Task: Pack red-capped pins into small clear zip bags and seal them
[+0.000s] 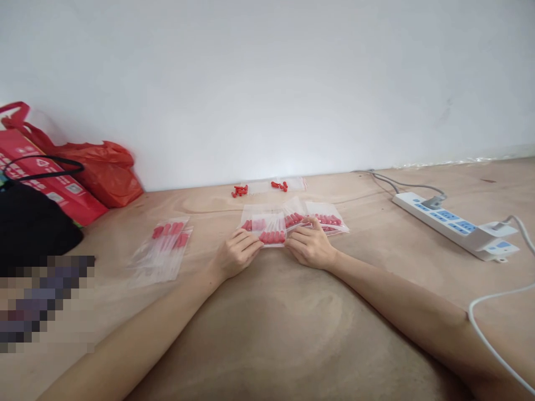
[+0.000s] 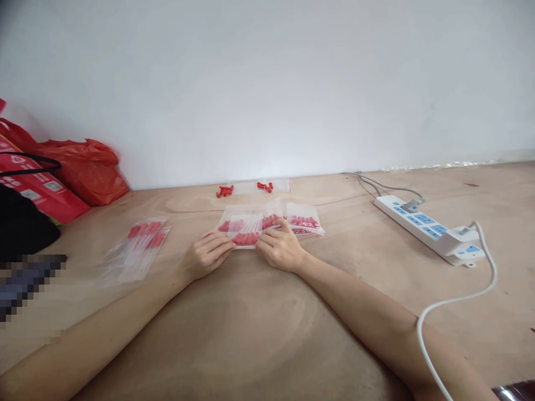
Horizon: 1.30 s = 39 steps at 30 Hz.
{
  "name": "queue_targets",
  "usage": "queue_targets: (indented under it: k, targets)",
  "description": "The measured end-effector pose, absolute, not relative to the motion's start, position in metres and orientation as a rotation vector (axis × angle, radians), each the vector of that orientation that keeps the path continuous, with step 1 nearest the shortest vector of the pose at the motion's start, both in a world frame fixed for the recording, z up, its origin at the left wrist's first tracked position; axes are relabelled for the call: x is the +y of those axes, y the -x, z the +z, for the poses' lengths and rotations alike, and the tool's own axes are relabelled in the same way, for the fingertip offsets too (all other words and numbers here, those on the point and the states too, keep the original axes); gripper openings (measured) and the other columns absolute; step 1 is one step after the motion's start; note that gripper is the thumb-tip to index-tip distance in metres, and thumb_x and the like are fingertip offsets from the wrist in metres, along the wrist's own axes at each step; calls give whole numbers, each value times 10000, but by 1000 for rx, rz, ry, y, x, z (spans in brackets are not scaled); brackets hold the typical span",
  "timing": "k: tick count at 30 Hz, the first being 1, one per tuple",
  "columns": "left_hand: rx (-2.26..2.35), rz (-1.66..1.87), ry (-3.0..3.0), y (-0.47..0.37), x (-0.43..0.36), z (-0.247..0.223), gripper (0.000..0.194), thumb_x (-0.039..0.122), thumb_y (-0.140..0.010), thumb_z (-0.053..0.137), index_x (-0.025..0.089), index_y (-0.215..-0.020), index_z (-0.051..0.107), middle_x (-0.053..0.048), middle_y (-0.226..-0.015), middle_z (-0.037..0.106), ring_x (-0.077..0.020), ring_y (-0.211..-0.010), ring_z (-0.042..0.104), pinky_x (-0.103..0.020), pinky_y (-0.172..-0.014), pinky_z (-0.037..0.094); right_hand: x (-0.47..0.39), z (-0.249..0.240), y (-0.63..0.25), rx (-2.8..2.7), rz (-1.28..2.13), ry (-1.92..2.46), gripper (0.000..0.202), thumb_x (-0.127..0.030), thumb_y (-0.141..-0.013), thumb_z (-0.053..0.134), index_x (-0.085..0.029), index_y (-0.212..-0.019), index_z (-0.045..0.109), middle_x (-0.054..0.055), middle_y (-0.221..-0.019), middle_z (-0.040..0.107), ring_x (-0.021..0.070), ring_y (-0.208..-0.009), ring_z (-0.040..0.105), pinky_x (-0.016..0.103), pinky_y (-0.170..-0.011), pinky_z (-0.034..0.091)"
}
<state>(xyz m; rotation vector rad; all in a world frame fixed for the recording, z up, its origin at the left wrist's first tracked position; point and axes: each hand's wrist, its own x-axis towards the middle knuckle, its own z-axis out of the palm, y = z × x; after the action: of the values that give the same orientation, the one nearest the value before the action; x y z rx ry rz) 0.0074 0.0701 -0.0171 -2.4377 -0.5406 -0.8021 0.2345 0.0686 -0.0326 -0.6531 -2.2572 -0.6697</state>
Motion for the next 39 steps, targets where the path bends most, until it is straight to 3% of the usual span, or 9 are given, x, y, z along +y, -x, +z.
queue_targets:
  k: [9, 11, 14, 16, 19, 22, 28, 34, 39]
  targets:
    - [-793, -862, 2538, 14, 59, -16, 153, 187, -809, 453, 182, -749, 594, -19, -696, 632, -120, -659, 586, -251, -654, 463, 68, -33, -234, -2239, -654, 655, 203, -141, -808, 400, -190, -669, 540, -40, -584, 550, 88, -614, 460, 325, -836, 206]
    - [-1057, -1008, 2663, 8, 55, -15, 139, 277, -807, 476, 183, -837, 574, -18, -716, 628, -111, -611, 580, -230, -594, 470, 68, -32, -235, -2215, -631, 667, 195, -147, -809, 411, -188, -667, 539, -41, -586, 554, 85, -613, 467, 319, -831, 213]
    - [-1667, -1350, 2882, -5, 53, -12, 383, 417, -809, 439, 184, -1112, 408, -7, -660, 608, -107, -516, 568, -216, -496, 473, 68, -32, -236, -2174, -601, 674, 180, -156, -806, 432, -184, -663, 538, -43, -582, 555, 79, -604, 473, 312, -827, 224]
    - [-2160, -1644, 2915, -14, 55, -8, 435, 457, -825, 376, 186, -1159, 310, -9, -635, 600, -120, -505, 581, -240, -495, 492, 67, -32, -235, -2152, -595, 663, 170, -162, -804, 442, -184, -666, 540, -46, -579, 554, 76, -597, 473, 311, -830, 228]
    - [-2747, -2025, 2724, -25, 59, -5, 328, 386, -775, 506, 203, -1018, 382, -22, -719, 606, -131, -574, 607, -289, -575, 521, 64, -31, -234, -2148, -592, 627, 157, -155, -799, 449, -184, -680, 548, -48, -576, 553, 73, -594, 473, 309, -828, 238]
    - [-2824, -2184, 2649, -31, 63, -5, 274, 228, -621, 681, 168, -797, 479, 3, -682, 581, -101, -588, 584, -237, -579, 502, 61, -30, -235, -2189, -578, 576, 153, -138, -792, 446, -190, -702, 559, -46, -594, 565, 77, -615, 479, 322, -832, 242]
    - [-2484, -2162, 2619, -33, 94, 5, 252, 218, -569, 691, 141, -753, 537, 20, -645, 562, -62, -538, 531, -183, -531, 438, 61, -31, -244, -2228, -565, 593, 145, -151, -772, 439, -194, -754, 577, -31, -602, 562, 104, -654, 477, 371, -837, 232]
    - [-2557, -1571, 2571, -43, 134, 9, 219, 233, -596, 650, 135, -757, 539, 18, -594, 530, -100, -527, 522, -243, -548, 442, 62, -32, -246, -2259, -583, 609, 163, -152, -762, 427, -190, -702, 573, -28, -587, 545, 100, -632, 453, 366, -842, 228]
    - [-2279, -1141, 2496, -33, 133, 17, 295, 293, -485, 727, 158, -707, 589, -34, -738, 570, -207, -806, 535, -320, -760, 410, 61, -31, -246, -2256, -582, 599, 164, -148, -761, 424, -187, -703, 572, -27, -580, 540, 102, -627, 452, 365, -833, 236]
